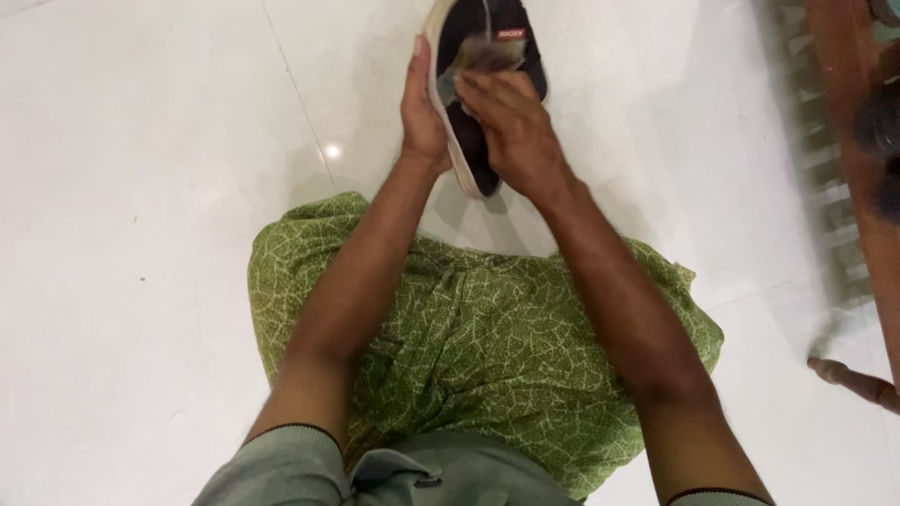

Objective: The person sits on a green cloth on a tiled floor and wipes a pair of black slip-on shoes with a cloth, then switches to a pair of white sneakers and continues wiping them with the same cloth.

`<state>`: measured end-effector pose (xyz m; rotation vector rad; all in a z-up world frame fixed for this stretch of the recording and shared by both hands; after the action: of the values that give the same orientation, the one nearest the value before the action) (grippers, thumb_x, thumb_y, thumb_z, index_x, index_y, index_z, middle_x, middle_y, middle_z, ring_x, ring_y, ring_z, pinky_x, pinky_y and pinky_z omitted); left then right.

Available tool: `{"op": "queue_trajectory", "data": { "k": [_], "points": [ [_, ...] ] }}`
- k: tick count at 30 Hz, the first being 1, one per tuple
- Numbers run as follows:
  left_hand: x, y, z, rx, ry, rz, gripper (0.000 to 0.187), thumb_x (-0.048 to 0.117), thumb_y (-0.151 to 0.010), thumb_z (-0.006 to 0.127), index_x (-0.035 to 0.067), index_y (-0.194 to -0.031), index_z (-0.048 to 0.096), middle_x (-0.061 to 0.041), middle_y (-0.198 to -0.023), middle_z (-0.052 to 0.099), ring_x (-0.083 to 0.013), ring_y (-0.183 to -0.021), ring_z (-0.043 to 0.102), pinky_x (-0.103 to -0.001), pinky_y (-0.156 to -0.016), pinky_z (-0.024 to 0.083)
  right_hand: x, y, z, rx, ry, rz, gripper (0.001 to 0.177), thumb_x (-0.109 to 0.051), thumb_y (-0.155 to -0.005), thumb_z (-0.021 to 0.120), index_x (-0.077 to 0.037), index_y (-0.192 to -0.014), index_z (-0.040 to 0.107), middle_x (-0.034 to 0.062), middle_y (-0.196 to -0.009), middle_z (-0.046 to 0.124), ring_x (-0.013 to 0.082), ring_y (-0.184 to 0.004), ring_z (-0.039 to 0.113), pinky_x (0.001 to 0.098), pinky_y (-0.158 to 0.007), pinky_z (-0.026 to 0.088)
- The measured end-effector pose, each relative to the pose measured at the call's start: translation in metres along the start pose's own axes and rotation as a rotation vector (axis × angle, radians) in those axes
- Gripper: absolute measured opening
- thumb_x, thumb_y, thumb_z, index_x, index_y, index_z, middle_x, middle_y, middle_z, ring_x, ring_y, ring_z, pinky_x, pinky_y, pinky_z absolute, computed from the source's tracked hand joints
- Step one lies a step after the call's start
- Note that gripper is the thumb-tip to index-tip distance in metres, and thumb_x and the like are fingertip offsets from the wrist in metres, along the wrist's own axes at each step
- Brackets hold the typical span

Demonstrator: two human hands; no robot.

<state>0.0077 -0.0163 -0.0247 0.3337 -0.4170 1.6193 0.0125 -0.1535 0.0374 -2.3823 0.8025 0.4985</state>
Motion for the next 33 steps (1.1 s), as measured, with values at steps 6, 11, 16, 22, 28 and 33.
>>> {"op": "queue_trajectory", "data": {
  "k": [6,11,16,22,28,33],
  "points": [
    [0.002,-0.008,0.001,0.087,0.018,-0.029,0.07,0.056,-0.11,0.041,0.0,-0.151,0.049,-0.018,-0.142,0.062,-0.0322,-0.128,0.063,-0.045,-0.115,0.051,-0.017,-0.004,-0.052,-0.341,-0.186,0.397,0.032,-0.007,-0.101,0.06,-0.016,-0.128,0.073,0.0073,-0.118,0.075,0.023,-0.106,0.069,0.0375,-0.094,0.057],
    [0.0,0.001,0.032,-0.027,0.07,-0.099,0.072,0.057,-0.11,0.04,0.001,-0.154,0.046,-0.021,-0.148,0.058,-0.0339,-0.133,0.061,-0.046,-0.119,0.05,0.023,0.004,-0.091,0.251,-0.363,0.41,0.027,-0.009,-0.11,0.06,-0.01,-0.137,0.063,0.0165,-0.13,0.067,0.025,-0.119,0.069,0.0387,-0.101,0.059],
    [-0.022,0.007,0.033,-0.032,-0.074,-0.201,0.072,0.056,-0.107,0.039,0.002,-0.155,0.042,-0.02,-0.147,0.058,-0.0304,-0.136,0.06,-0.043,-0.119,0.052,0.028,-0.013,-0.039,0.202,0.07,0.098,0.065,-0.011,-0.101,0.076,-0.003,-0.155,0.041,0.0211,-0.159,0.039,0.0459,-0.142,0.048,0.0541,-0.114,0.051],
    [-0.006,-0.001,0.0,-0.047,-0.04,-0.123,0.074,0.059,-0.112,0.04,-0.004,-0.151,0.048,-0.023,-0.13,0.065,-0.0323,-0.114,0.068,-0.045,-0.098,0.059,-0.006,0.004,0.001,-0.178,0.118,0.138,0.044,0.006,-0.093,0.056,-0.005,-0.134,0.065,0.0175,-0.13,0.071,0.0309,-0.117,0.068,0.0458,-0.097,0.059],
    [-0.02,0.004,0.02,0.006,-0.13,-0.229,0.073,0.058,-0.105,0.042,0.002,-0.15,0.047,-0.019,-0.134,0.065,-0.0294,-0.117,0.069,-0.041,-0.099,0.061,0.072,0.018,-0.051,0.434,-0.936,0.4,0.024,0.002,-0.098,0.053,0.002,-0.118,0.067,0.0207,-0.106,0.073,0.0245,-0.089,0.072,0.039,-0.085,0.063],
    [-0.033,0.006,0.017,0.09,-0.362,-0.228,0.078,0.061,-0.107,0.039,0.0,-0.155,0.044,-0.027,-0.126,0.061,-0.0356,-0.105,0.063,-0.05,-0.084,0.055,0.061,0.005,-0.022,0.149,-0.595,0.469,0.048,-0.017,-0.114,0.059,-0.008,-0.157,0.04,0.0235,-0.15,0.054,0.0291,-0.128,0.066,0.0383,-0.104,0.061]
  ]
}}
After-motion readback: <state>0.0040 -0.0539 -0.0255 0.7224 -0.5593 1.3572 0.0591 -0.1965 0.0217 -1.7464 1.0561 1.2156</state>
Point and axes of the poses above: each hand's wrist, its own y-axis away from the middle knuckle, its own z-axis out of the palm, x = y × z, the point moved 2 cm from there along -y, towards the middle knuckle
